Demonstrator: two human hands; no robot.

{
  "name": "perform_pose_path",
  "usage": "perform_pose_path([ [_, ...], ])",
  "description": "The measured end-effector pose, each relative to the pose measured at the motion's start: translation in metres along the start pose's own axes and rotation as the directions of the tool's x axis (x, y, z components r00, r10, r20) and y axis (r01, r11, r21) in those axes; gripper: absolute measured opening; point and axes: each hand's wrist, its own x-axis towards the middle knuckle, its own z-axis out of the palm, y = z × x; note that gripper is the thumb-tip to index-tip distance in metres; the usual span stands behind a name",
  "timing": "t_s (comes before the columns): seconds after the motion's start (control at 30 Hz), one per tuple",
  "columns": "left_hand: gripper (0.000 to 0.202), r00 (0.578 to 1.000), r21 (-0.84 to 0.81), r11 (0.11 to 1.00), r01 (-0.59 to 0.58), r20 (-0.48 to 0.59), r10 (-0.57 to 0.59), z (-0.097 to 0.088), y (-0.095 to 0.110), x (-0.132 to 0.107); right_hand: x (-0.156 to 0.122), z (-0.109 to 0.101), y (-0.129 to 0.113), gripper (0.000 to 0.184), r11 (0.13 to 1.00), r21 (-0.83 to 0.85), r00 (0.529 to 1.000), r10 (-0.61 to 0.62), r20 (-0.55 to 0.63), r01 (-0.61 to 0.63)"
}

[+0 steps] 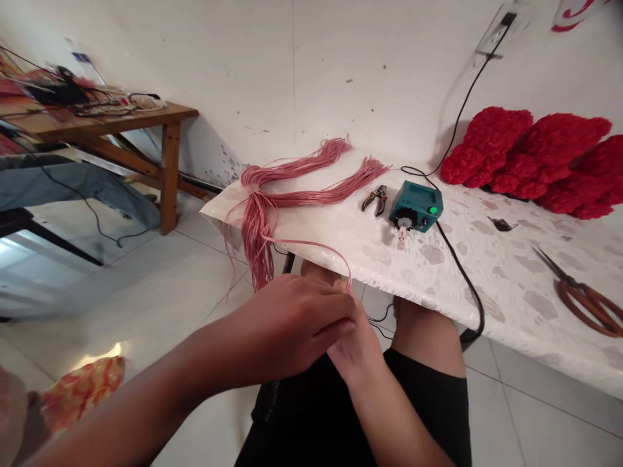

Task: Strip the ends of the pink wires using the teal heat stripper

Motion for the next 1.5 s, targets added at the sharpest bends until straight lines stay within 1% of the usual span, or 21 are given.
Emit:
perform_pose_path([
  [0.1,0.026,0.998,-0.047,0.997,-0.054,0.019,0.055,-0.005,-0.001,-0.009,0.003,-0.005,-0.003,0.046,0.993,0.1,0.998,0.06,-0.015,-0.059],
  [0.17,0.032,0.996,-0.056,0.995,-0.088,0.016,0.089,-0.006,-0.003,-0.011,0.003,-0.004,-0.005,0.047,0.989,0.138,0.998,0.064,-0.02,-0.061],
  [0.23,0.024,0.996,-0.032,0.995,-0.093,-0.002,0.093,-0.004,-0.004,-0.01,0.003,-0.002,-0.005,0.046,0.986,0.16,0.998,0.057,-0.01,-0.055],
  [0.33,0.006,0.991,0.039,0.995,-0.091,-0.098,0.095,0.002,-0.004,-0.004,0.0,0.003,-0.005,0.047,0.984,0.174,1.0,0.021,0.023,-0.025],
  [0.43,0.009,0.968,0.073,0.99,-0.124,-0.21,0.137,0.007,-0.003,0.0,-0.001,0.004,-0.006,0.048,0.981,0.194,1.0,-0.004,0.026,-0.001],
  [0.5,0.01,0.95,0.043,0.988,-0.149,-0.271,0.155,0.012,-0.003,-0.002,-0.001,0.004,-0.009,0.048,0.978,0.206,1.0,0.004,0.011,-0.006],
  [0.53,0.012,0.941,0.01,0.989,-0.148,-0.307,0.144,0.014,-0.004,-0.004,-0.001,0.003,-0.011,0.047,0.978,0.21,1.0,0.011,0.006,-0.012],
  [0.6,0.018,0.914,-0.096,0.987,-0.129,-0.397,0.081,0.021,-0.005,-0.008,-0.001,0.003,-0.014,0.045,0.977,0.212,1.0,0.017,0.009,-0.019],
  [0.67,0.024,0.879,-0.237,0.966,-0.107,-0.476,-0.019,0.03,-0.006,-0.012,-0.001,0.003,-0.016,0.043,0.978,0.21,1.0,0.009,0.018,-0.012],
  [0.73,0.027,0.849,-0.389,0.916,-0.101,-0.514,-0.124,0.038,-0.007,-0.014,-0.002,0.004,-0.017,0.044,0.975,0.223,1.0,-0.004,0.022,-0.001],
  [0.8,0.028,0.829,-0.536,0.838,-0.104,-0.512,-0.225,0.043,-0.009,-0.014,-0.002,0.005,-0.017,0.044,0.968,0.25,1.0,-0.012,0.029,0.004],
  [0.9,0.021,0.819,-0.742,0.658,-0.129,-0.454,-0.351,0.046,-0.015,-0.014,-0.003,0.008,-0.016,0.043,0.963,0.271,0.999,-0.012,0.038,0.001],
  [1.0,0.013,0.831,-0.871,0.457,-0.18,-0.383,-0.403,0.048,-0.023,-0.013,-0.004,0.01,-0.015,0.044,0.967,0.255,1.0,-0.014,0.025,0.008],
  [1.07,0.013,0.838,-0.907,0.375,-0.192,-0.351,-0.417,0.05,-0.026,-0.014,-0.005,0.011,-0.014,0.045,0.972,0.233,1.0,-0.015,0.01,0.013],
  [1.13,0.014,0.838,-0.92,0.347,-0.183,-0.33,-0.435,0.052,-0.027,-0.014,-0.006,0.01,-0.013,0.045,0.977,0.214,1.0,-0.012,0.001,0.012],
  [1.33,0.013,0.816,-0.928,0.324,-0.183,-0.328,-0.477,0.052,-0.022,-0.012,-0.005,0.009,-0.01,0.044,0.976,0.213,0.999,-0.035,0.007,0.033],
  [1.5,0.014,0.805,-0.953,0.24,-0.184,-0.286,-0.52,0.051,-0.017,-0.011,-0.007,0.011,-0.012,0.045,0.974,0.222,0.999,-0.054,-0.004,0.054],
])
